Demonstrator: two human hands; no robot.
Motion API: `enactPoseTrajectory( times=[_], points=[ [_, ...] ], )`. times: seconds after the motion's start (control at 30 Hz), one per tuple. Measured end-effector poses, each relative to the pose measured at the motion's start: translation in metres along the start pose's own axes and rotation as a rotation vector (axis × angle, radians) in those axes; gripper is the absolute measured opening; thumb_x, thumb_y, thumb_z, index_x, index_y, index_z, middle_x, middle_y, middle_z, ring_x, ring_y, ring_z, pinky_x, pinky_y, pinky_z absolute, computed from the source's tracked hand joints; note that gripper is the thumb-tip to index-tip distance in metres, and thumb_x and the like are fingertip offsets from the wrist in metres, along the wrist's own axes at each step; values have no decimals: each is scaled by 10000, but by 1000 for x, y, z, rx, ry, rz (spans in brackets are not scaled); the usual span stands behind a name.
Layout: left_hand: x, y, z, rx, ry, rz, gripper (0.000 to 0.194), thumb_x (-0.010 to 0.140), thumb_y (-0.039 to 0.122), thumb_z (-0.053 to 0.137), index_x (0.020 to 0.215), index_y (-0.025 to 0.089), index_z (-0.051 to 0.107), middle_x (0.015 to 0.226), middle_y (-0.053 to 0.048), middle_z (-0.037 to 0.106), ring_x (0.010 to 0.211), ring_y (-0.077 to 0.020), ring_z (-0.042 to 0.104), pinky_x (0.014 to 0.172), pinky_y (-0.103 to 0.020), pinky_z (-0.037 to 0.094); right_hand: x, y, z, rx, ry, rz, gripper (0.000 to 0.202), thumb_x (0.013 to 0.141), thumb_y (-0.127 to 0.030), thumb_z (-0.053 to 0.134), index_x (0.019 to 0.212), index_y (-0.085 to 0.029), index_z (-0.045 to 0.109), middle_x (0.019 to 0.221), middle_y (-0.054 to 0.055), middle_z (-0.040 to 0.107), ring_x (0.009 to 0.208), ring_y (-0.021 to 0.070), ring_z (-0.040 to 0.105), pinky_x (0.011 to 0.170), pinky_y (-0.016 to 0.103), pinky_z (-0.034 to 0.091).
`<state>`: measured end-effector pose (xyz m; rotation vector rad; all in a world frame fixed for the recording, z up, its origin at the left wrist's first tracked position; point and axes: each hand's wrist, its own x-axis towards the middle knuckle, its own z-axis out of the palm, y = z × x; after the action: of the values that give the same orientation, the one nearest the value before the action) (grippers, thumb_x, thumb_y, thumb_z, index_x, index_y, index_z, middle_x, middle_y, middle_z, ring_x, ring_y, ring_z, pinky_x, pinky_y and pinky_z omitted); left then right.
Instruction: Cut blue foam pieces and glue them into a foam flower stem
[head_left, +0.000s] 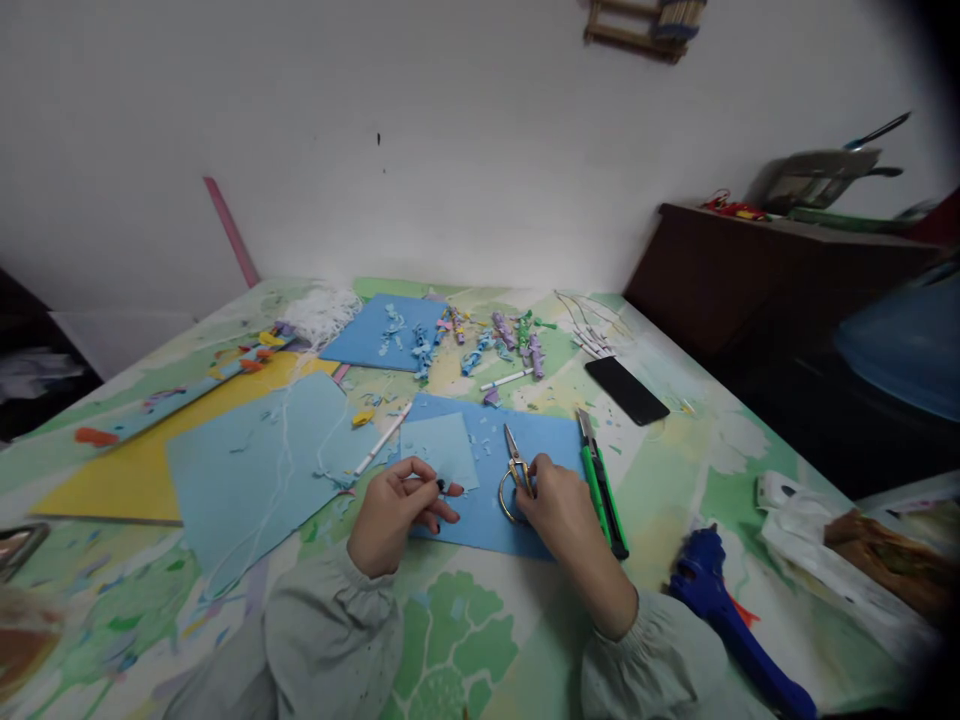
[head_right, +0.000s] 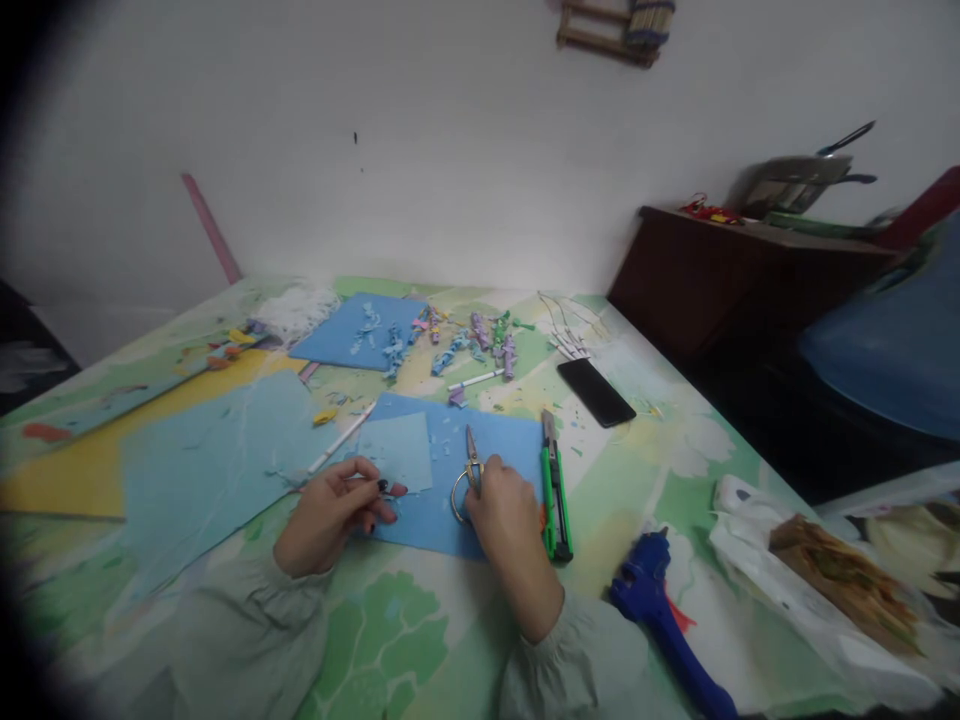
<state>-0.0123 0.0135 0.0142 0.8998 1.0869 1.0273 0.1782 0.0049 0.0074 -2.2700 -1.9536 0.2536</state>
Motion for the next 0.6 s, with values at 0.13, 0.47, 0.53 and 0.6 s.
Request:
enactPoseTrajectory(
  times=[0.13,0.47,0.53,0.6],
  points=[
    [2,-1,-2,11,10,8,308,601,285,719,743,151,482,591,-34,686,457,-122,618,369,-151,389,-4,-8,-2,-10,3,75,240,754,-185,521,982,-111,525,777,131,660,698,292,636,542,297,313],
    [3,-2,-5,-95,126,-83,374,565,262,770,848,115,576,703,-84,727,577,-157,676,464,-185,478,0,3,-7,806,16,-44,381,715,-330,601,1051,-159,541,540,-47,467,512,133,435,486,230,276],
    [2,-1,-5,-129,116,-69,381,551,279,782,823,112,574,652,-69,715,549,-148,665,460,-178,471,-4,-1,-7,1009,-74,-162,318,701,-428,620,878,-169,571,541,-57,390,503,109,360,470,226,252],
    [2,0,-6,-152,100,-54,374,550,297,783,797,114,571,615,-50,701,523,-137,652,450,-171,461,-10,-7,-7,1088,-201,-237,322,680,-473,635,704,-173,522,550,-58,348,515,95,314,467,223,231]
  ],
)
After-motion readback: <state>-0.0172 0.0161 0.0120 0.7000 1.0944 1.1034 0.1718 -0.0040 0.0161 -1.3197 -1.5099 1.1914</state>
